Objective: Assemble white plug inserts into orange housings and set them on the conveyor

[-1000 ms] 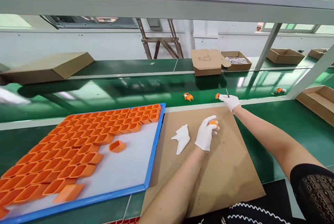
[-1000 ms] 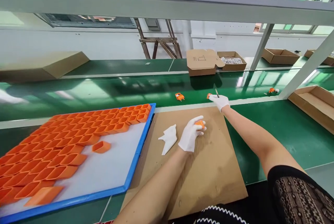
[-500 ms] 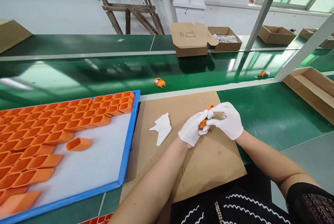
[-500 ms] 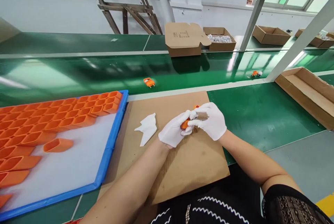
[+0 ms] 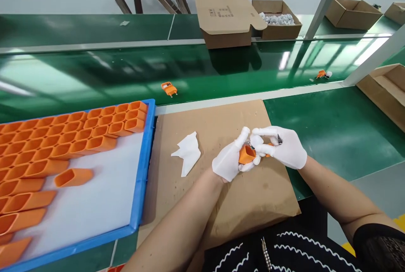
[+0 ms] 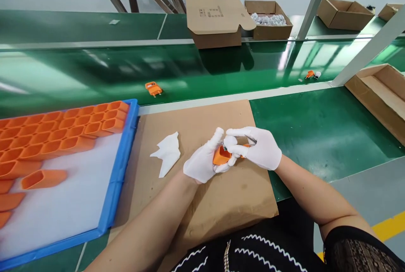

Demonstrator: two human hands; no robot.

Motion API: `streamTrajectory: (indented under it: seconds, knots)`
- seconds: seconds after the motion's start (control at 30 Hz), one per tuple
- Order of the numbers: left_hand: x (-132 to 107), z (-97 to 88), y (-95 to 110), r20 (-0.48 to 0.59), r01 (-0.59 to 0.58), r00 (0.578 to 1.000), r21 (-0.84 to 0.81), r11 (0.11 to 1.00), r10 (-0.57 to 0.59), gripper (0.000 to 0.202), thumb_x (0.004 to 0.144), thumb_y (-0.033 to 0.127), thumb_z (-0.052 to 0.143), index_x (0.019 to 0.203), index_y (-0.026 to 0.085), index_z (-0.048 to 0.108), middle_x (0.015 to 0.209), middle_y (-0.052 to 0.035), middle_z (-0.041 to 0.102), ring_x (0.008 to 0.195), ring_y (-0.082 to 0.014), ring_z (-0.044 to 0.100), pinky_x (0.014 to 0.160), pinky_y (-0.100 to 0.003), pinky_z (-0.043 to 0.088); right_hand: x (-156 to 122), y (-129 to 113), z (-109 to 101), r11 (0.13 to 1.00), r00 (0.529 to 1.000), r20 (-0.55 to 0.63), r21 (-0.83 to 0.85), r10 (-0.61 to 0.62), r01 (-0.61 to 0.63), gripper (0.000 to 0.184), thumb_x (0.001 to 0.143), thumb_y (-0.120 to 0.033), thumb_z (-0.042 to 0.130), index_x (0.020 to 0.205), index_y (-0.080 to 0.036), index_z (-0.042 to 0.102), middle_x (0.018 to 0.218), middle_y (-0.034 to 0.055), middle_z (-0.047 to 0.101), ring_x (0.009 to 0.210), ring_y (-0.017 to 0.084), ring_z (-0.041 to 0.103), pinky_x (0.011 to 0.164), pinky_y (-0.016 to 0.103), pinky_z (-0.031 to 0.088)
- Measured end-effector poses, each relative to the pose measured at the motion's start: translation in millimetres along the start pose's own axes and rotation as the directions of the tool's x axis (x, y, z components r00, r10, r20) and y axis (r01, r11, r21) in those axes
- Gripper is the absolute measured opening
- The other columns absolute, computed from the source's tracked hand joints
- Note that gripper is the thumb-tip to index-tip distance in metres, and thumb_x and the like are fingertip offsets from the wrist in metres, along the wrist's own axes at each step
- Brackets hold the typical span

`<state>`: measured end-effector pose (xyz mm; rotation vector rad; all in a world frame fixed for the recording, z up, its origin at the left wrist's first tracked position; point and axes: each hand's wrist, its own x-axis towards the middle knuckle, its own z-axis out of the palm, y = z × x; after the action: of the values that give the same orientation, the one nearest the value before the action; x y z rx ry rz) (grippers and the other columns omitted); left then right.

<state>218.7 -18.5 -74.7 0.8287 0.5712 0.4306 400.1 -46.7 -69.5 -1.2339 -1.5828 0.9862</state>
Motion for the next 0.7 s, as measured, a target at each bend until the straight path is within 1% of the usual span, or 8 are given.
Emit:
streamTrajectory:
  seconds: [0.07,0.17,0.27,0.33,0.4,0.53,0.63,0.7]
  knots:
    - [-1,1.0,1,-0.068,-0.018,0.997,0.097,0.995,0.025,0.066,0.090,0.076,0.040,0.071,0.016,0.057,0.064,-0.0027,0.058,0.040,-0.0046,0.034,0.041,-0.022,0.017,0,0,3,0.992,0.990,-0.057,-0.014,-0.129,0.128,0.029,0.081,-0.026,0.076,0.109,-0.025,0.079,0.087,0.0015,0.071,0.063,0.012,0.056,0.059,0.029,0.052]
    - [-2,3.6,3,-0.176,-0.076,0.978,0.191,0.979,0.110,0.057,0.089,0.070,0.053,0.069,0.016,0.053,0.068,-0.0013,0.058,0.043,-0.0045,0.037,0.043,-0.022,0.020,1,0,5,0.964,0.966,-0.030,-0.070,-0.258,0.255,0.027,0.088,-0.023,0.070,0.111,-0.032,0.078,0.084,-0.0008,0.072,0.071,0.014,0.062,0.068,0.031,0.055]
    - [-3,4.7,5,-0.197,-0.094,0.972,0.190,0.977,0.132,0.054,0.090,0.066,0.053,0.069,0.017,0.049,0.066,0.0007,0.056,0.044,-0.0053,0.039,0.045,-0.022,0.023,1,0,5,0.977,0.983,-0.008,-0.118,-0.181,0.179,0.037,0.083,-0.020,0.073,0.118,-0.032,0.075,0.096,-0.0004,0.073,0.072,0.014,0.063,0.065,0.029,0.056]
    - [-3,3.8,4,-0.185,-0.075,0.977,0.189,0.979,0.110,0.053,0.092,0.065,0.050,0.069,0.017,0.050,0.067,0.0006,0.057,0.044,-0.0053,0.039,0.046,-0.022,0.024,0,-2,5,0.982,0.991,0.010,-0.135,-0.134,0.134,0.039,0.082,-0.016,0.071,0.118,-0.031,0.075,0.091,-0.0020,0.073,0.064,0.012,0.061,0.059,0.026,0.054]
    - [-2,2.3,2,-0.173,-0.052,0.981,0.197,0.979,0.087,0.055,0.091,0.067,0.048,0.069,0.017,0.051,0.069,-0.0007,0.059,0.044,-0.0054,0.040,0.046,-0.023,0.024,-1,-3,4,0.977,0.988,0.042,-0.146,-0.149,0.154,0.035,0.087,-0.014,0.064,0.115,-0.031,0.076,0.081,-0.0037,0.071,0.061,0.012,0.060,0.059,0.025,0.053]
    - [2,1.3,-4,-0.230,-0.044,0.965,0.321,0.946,0.123,0.055,0.085,0.069,0.059,0.070,0.016,0.057,0.065,-0.0004,0.058,0.045,-0.0067,0.041,0.047,-0.024,0.027,-3,-3,5,0.937,0.975,0.095,-0.273,-0.199,0.218,0.023,0.091,-0.017,0.063,0.105,-0.028,0.078,0.090,-0.0015,0.075,0.078,0.014,0.068,0.070,0.025,0.053]
    - [4,2.9,-6,-0.264,-0.038,0.954,0.354,0.935,0.139,0.052,0.083,0.063,0.066,0.064,0.016,0.056,0.059,0.0006,0.056,0.045,-0.0067,0.040,0.049,-0.025,0.028,-5,-2,7,0.920,0.982,0.116,-0.348,-0.149,0.181,0.018,0.090,-0.020,0.065,0.101,-0.027,0.078,0.100,-0.0004,0.077,0.091,0.017,0.070,0.076,0.026,0.054]
    - [3,4.3,-5,-0.270,-0.055,0.951,0.322,0.945,0.147,0.053,0.083,0.063,0.065,0.060,0.016,0.054,0.057,0.0003,0.057,0.044,-0.0070,0.040,0.050,-0.025,0.028,-5,0,10,0.936,0.992,0.072,-0.330,-0.107,0.125,0.022,0.088,-0.020,0.068,0.106,-0.027,0.077,0.102,0.0001,0.077,0.093,0.018,0.070,0.080,0.028,0.055]
